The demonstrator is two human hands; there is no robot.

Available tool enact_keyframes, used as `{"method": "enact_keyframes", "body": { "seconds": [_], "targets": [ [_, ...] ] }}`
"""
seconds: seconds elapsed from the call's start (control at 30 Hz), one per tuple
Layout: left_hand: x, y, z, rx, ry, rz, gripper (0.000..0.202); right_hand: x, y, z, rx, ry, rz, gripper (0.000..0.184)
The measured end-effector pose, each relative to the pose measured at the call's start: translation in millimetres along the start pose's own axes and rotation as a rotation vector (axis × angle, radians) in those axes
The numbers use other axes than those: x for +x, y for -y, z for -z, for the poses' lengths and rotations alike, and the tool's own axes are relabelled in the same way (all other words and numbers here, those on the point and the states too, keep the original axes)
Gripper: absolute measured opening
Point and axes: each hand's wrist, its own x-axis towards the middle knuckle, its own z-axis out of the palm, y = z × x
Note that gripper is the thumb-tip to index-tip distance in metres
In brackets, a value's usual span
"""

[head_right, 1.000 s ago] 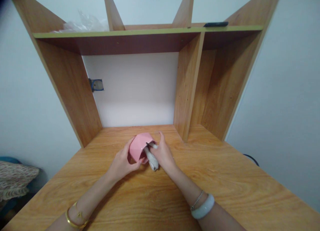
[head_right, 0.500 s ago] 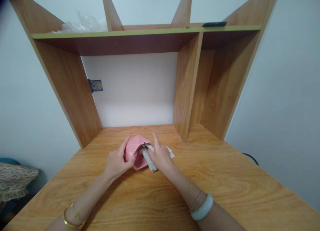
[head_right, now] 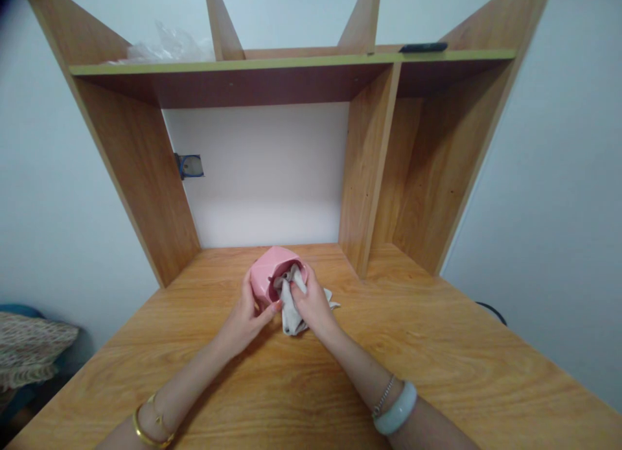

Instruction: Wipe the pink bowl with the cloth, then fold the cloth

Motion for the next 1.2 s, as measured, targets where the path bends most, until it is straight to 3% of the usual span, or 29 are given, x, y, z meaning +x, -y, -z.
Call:
{"method": "enact_keyframes", "body": {
  "seconds": [0.2,0.33,0.43,0.9,1.2],
  "targets": [
    [0.9,-0.1,0.6,0.039,-0.085,0.013,0.074,1.2,-5.6,-2.4,-0.091,-0.013,-0.096,0.046],
    [0.7,-3.0,6.4,0.169,-0.066,-0.085,0.076,5.6,-7.6,3.8,-0.217,-0.01,-0.205,0.06],
    [0.1,-4.4,8.1,0.227,-0.042,-0.087,0.077,6.1,-0.2,7.6,-0.311,0.008,-0.254,0.071],
    [1.1,-10.0,20.1,0.495,-0.035,0.014,0.071,-6.0,26.5,11.9,-0.81,0.154,-0.077,0.068],
    [1.6,-14.4,20.4,0.544,-0.049,0.031,0.071,-2.4,29.1,13.6,-0.894,0.168,-0.072,0.07]
  ]
}}
